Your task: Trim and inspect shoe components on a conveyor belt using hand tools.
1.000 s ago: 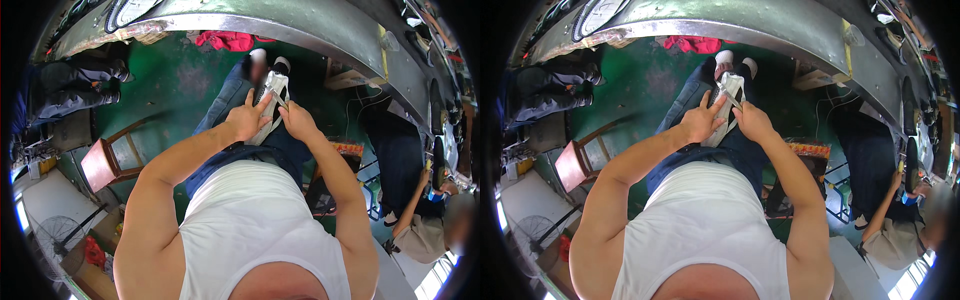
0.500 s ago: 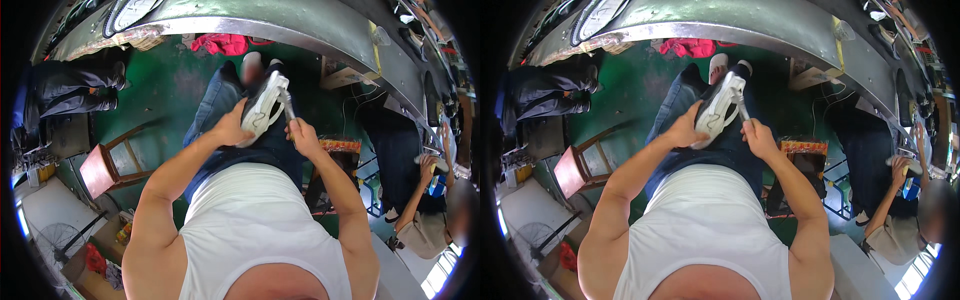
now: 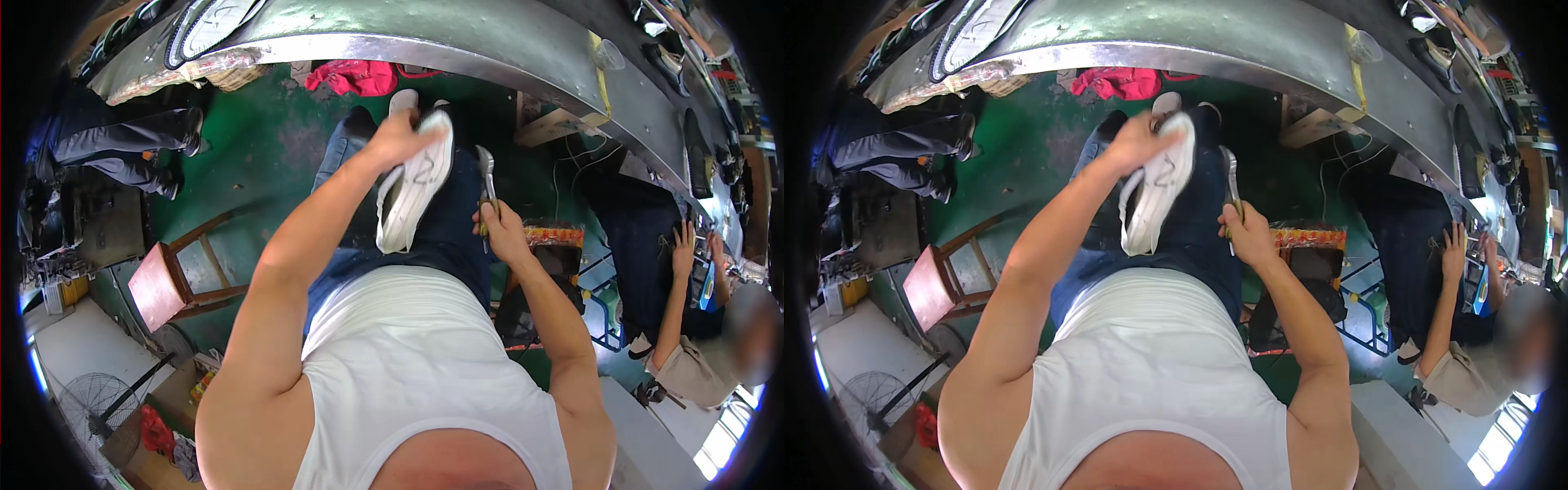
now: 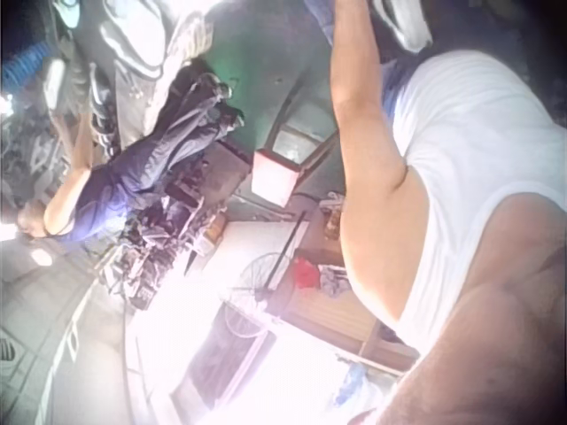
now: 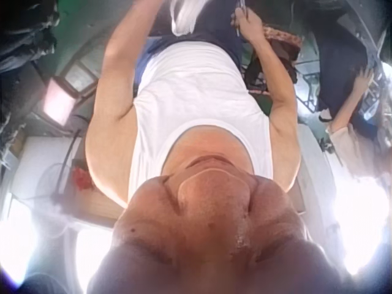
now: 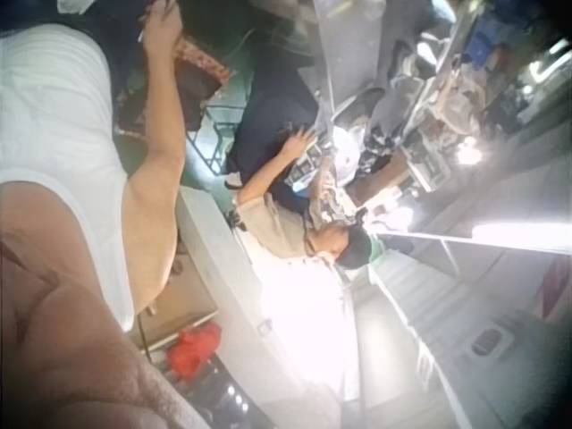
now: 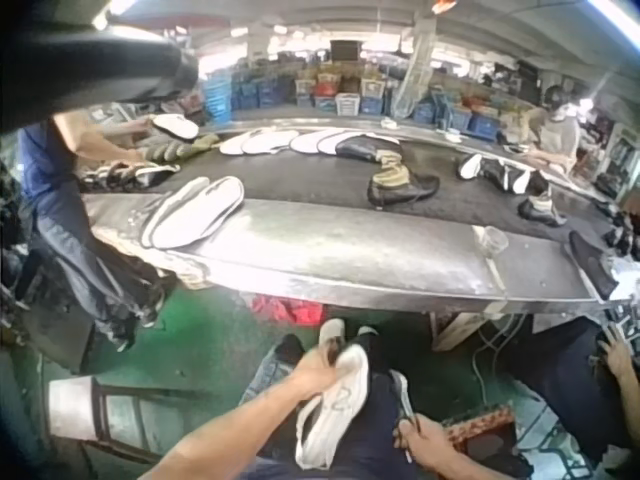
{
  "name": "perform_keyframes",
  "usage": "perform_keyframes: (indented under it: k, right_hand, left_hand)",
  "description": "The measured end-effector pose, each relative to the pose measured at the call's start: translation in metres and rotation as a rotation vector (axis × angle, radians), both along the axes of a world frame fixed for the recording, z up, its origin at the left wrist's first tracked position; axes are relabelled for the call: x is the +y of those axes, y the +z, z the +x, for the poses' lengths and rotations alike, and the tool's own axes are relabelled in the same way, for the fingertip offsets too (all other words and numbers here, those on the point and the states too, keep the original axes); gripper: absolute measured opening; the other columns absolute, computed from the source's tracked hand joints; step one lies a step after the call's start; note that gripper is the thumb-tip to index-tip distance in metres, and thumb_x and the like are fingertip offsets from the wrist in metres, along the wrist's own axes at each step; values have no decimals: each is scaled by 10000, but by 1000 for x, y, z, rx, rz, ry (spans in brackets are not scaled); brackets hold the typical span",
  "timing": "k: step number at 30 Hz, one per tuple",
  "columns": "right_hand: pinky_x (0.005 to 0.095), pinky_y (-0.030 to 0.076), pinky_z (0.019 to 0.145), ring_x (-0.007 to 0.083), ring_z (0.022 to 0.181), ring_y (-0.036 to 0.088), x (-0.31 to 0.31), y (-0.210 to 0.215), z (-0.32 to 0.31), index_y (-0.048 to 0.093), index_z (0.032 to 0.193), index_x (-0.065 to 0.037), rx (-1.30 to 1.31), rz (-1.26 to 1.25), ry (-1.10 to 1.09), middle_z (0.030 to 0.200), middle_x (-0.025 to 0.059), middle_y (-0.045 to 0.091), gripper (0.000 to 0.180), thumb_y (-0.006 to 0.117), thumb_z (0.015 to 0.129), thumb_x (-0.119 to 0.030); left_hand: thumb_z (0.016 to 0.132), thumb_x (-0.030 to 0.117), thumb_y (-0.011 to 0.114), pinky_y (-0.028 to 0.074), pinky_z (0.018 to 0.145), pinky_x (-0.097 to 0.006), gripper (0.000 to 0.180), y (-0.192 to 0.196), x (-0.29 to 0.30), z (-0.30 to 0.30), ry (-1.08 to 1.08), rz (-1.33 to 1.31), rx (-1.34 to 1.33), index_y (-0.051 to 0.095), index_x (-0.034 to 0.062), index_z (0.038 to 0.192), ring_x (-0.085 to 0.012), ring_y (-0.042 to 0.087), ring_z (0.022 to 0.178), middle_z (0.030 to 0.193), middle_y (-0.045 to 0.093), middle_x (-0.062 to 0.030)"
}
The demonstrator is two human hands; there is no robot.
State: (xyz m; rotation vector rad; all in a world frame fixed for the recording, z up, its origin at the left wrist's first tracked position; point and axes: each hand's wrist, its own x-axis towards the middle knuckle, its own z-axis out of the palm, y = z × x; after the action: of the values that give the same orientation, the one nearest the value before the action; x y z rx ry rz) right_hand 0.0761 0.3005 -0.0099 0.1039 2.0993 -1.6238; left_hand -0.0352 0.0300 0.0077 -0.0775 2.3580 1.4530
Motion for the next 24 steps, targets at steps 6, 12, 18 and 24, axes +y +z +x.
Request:
perform_keyframes:
  k: [6, 12, 18, 24]
  right_hand:
    - [364, 503, 688, 270, 731, 646, -9, 28, 1, 587, 993, 3, 37, 260, 279, 781, 150, 636, 325, 620, 934, -315]
    - [444, 495, 745, 399, 829, 646, -29, 21, -3, 606, 1014, 6, 60, 338, 420, 860, 228, 656, 302, 610, 921, -282]
    - [416, 495, 727, 356, 755, 625, -26, 38, -24, 604, 935, 3, -28, 285, 508, 768, 183, 622, 244, 601, 911, -240]
    - [357, 494, 567, 201, 705, 636, -34, 63, -62, 625, 913, 6, -397, 165, 481, 762, 92, 634, 273, 588, 937, -263]
  left_hand:
    - [789, 16, 601, 524, 770, -338, 746, -29, -28, 54, -163, 137, -170, 359, 31, 1494, -187, 655, 856, 1066, 682, -135]
    - [895, 189, 606, 521, 680, -478, 230, -39, -4, 69, -27, -439, 309, 646, 1, 1022, -427, 654, 756, 784, 658, -255]
    - [942, 253, 578, 511, 660, -518, 275, -30, -2, 75, 59, -384, 335, 655, 14, 830, -437, 642, 718, 744, 648, -235]
    - [930, 278, 594, 520, 612, -496, 287, -15, 10, 79, -41, -526, 416, 655, 33, 792, -411, 651, 660, 693, 656, -196]
